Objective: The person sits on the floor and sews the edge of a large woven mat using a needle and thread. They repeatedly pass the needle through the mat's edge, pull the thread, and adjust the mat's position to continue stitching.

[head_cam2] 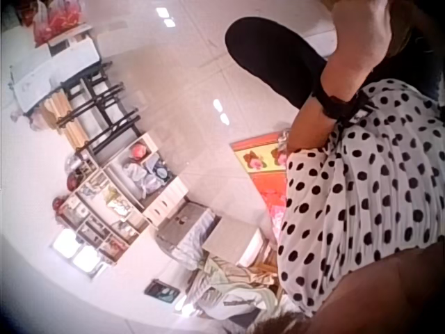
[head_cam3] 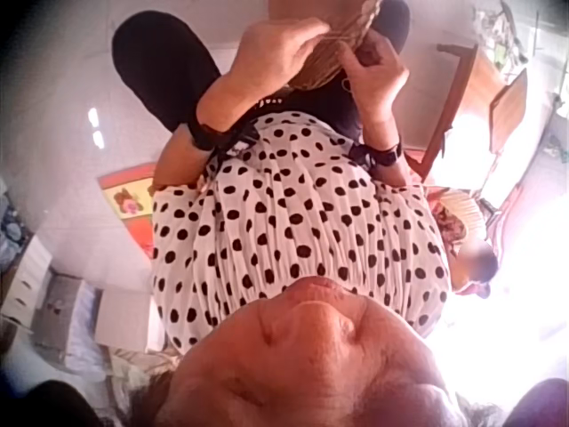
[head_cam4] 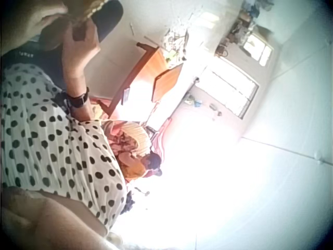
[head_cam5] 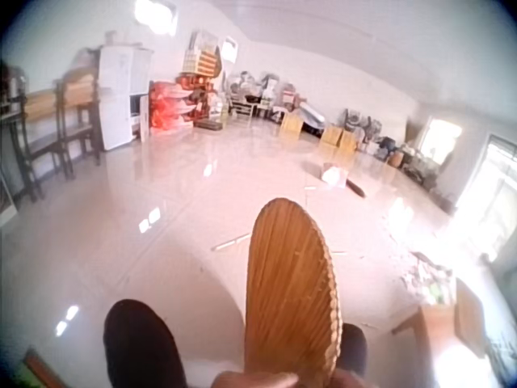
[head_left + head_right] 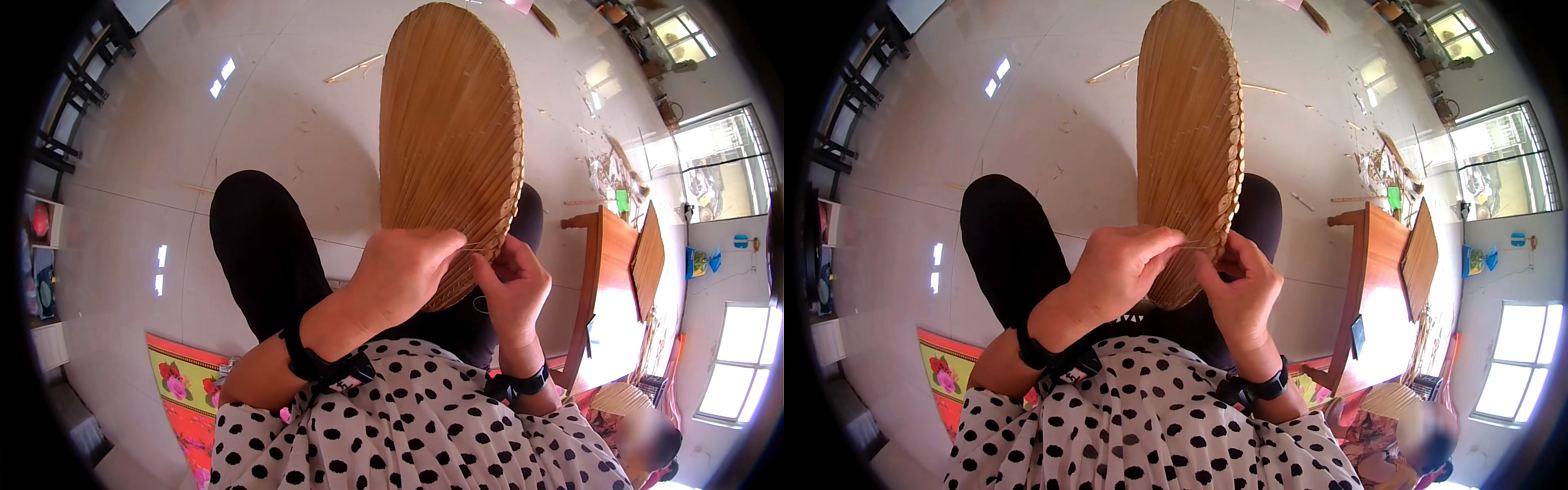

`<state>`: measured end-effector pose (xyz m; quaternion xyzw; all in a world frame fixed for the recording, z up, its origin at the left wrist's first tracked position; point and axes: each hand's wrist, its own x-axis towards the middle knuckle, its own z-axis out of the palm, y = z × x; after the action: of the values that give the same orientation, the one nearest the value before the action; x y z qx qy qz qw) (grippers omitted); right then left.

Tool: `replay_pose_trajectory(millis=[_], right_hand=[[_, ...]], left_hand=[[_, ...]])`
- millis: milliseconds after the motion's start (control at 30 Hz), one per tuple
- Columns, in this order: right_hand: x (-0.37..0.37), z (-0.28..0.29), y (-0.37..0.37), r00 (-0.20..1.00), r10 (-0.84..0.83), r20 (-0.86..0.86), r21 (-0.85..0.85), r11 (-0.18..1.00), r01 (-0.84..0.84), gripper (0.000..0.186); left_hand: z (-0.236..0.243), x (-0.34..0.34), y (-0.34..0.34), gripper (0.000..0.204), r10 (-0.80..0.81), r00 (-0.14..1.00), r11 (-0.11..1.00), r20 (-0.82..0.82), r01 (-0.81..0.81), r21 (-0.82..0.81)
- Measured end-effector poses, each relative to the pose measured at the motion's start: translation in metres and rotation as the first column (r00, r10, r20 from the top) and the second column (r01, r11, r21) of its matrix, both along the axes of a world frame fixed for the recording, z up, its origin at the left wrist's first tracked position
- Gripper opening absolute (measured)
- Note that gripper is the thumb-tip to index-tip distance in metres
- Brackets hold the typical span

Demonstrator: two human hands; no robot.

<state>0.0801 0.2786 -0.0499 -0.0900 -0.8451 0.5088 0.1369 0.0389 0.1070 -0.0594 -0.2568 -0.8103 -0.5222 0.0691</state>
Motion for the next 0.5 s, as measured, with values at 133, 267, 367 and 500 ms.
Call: replay_pose_trajectory(millis=[133, 267, 367, 500], right_hand=[[-0.0004, -0.0013, -0.0006, 1.000, -0.007, 0.010, -0.032, 0.999, 0.007, 0.035], [0.0001, -0.0049, -0.0002, 1.000, -0.015, 0.007, -0.051, 0.999, 0.016, 0.034], [-0.0002, -0.0050, -0.0012, 1.000, -0.022, 0.005, -0.063, 0.998, 0.022, 0.034], [-0.0004, -0.0039, -0.0016, 1.000, -0.023, 0.006, -0.060, 0.998, 0.023, 0.033]], left_hand=[[0.0038, 0.0026, -0.0010, 0.016, -0.011, 1.000, 0.996, -0.010, 0.010, -0.089], [0.0027, 0.0030, -0.0005, 0.016, -0.013, 0.999, 0.993, -0.038, 0.009, -0.122], [0.0035, 0.0024, -0.0007, 0.016, -0.010, 0.999, 0.990, -0.050, 0.003, -0.138], [0.0045, 0.0018, -0.0003, 0.015, -0.006, 0.998, 0.989, -0.060, -0.003, -0.149]])
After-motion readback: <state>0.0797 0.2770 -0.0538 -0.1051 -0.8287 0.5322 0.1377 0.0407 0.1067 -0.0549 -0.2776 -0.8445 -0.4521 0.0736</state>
